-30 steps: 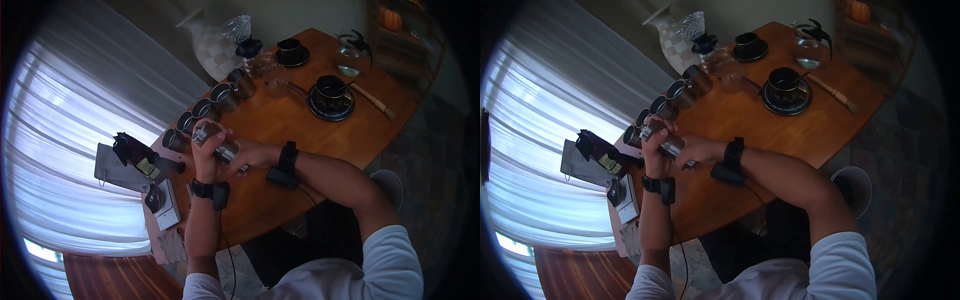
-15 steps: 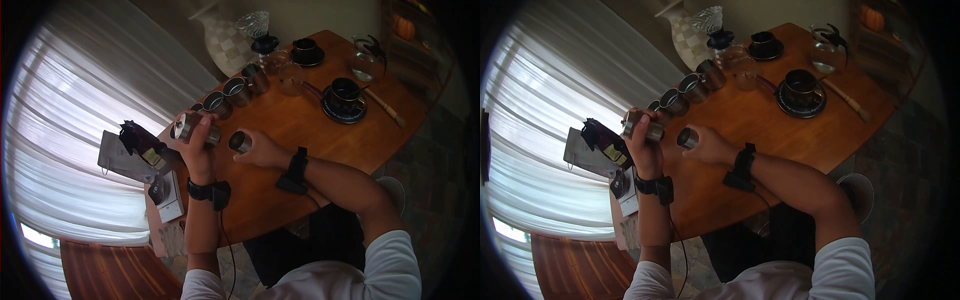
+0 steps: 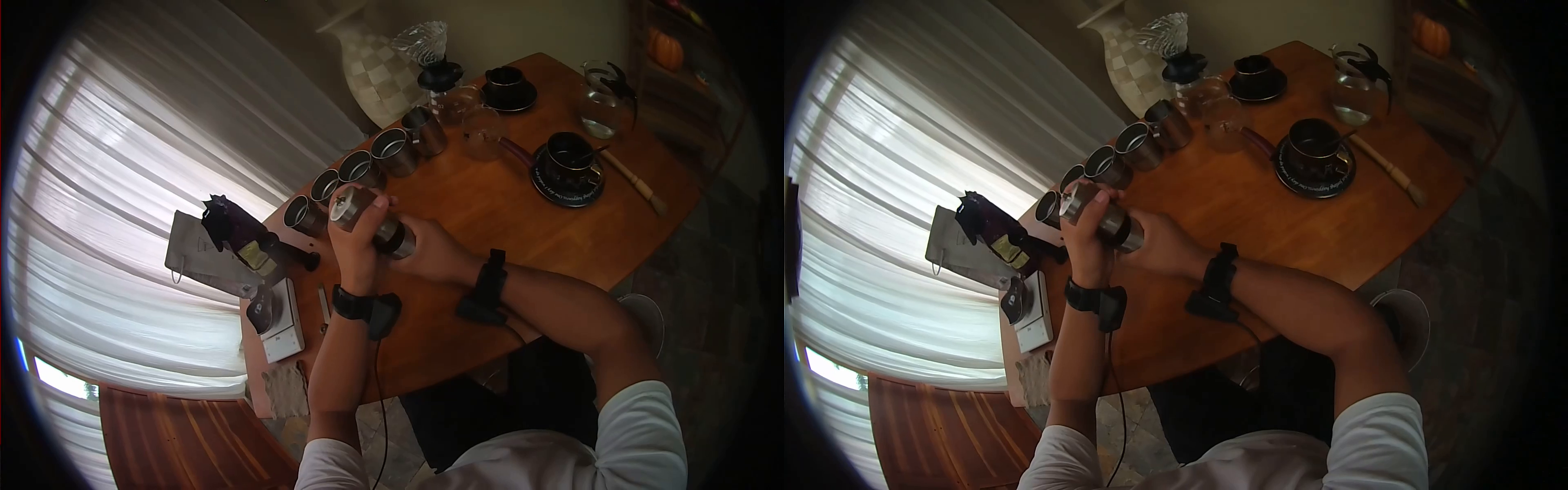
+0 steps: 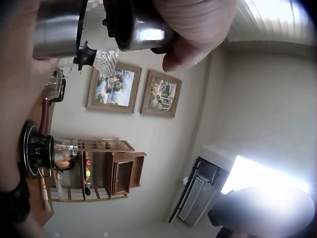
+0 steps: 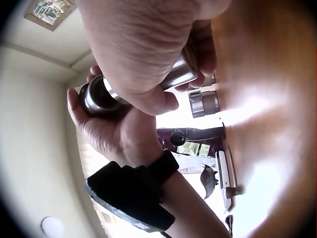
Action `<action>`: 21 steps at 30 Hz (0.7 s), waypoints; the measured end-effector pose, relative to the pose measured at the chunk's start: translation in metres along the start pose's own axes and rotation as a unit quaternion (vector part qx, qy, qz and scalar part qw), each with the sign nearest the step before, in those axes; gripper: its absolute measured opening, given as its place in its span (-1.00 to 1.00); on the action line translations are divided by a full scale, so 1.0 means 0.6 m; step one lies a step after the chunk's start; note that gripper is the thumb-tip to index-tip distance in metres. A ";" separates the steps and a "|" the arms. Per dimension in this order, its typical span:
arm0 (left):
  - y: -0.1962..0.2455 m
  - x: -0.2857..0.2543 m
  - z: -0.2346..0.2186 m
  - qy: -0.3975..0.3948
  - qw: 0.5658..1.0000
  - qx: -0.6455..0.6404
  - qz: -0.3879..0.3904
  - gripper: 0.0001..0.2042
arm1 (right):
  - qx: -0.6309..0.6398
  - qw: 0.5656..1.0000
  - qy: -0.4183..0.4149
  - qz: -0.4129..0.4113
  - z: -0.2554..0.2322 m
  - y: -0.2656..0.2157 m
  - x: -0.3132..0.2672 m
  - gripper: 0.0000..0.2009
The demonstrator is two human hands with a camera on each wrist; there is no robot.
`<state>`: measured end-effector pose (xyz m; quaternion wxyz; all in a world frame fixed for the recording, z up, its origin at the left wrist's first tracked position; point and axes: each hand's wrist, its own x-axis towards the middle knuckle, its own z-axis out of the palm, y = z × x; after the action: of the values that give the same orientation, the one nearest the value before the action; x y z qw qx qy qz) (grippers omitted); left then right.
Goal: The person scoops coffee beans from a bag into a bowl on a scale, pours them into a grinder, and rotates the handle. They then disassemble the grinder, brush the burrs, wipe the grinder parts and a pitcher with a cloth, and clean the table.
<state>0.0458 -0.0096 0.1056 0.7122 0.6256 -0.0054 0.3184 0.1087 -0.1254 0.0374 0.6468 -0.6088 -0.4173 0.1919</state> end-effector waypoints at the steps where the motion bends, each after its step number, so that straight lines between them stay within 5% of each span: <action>1: -0.005 0.000 -0.003 0.003 1.000 0.000 0.002 -0.64 | 0.014 0.999 0.019 -0.041 0.007 0.004 -0.002 -0.51; 5: -0.006 0.004 -0.015 -0.004 1.000 0.019 -0.011 -0.65 | 0.023 0.997 0.030 -0.066 0.007 0.004 0.006 -0.51; 7: -0.001 0.006 -0.033 0.016 0.985 -0.164 -0.043 -0.66 | 0.010 0.998 0.003 -0.064 0.002 -0.004 0.004 -0.48; 14: 0.018 -0.032 -0.086 0.079 0.949 -0.270 -0.146 -0.56 | 0.026 0.992 -0.085 -0.092 0.021 0.041 0.004 -0.39; 21: -0.022 -0.064 -0.154 0.143 0.943 -0.257 -0.157 -0.53 | 0.047 0.986 -0.141 -0.072 0.023 0.038 0.002 -0.44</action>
<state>-0.0148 0.0559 0.0579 0.8830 0.3623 0.1129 0.2762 0.1045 -0.1115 0.0149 0.6214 -0.5133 -0.5373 0.2481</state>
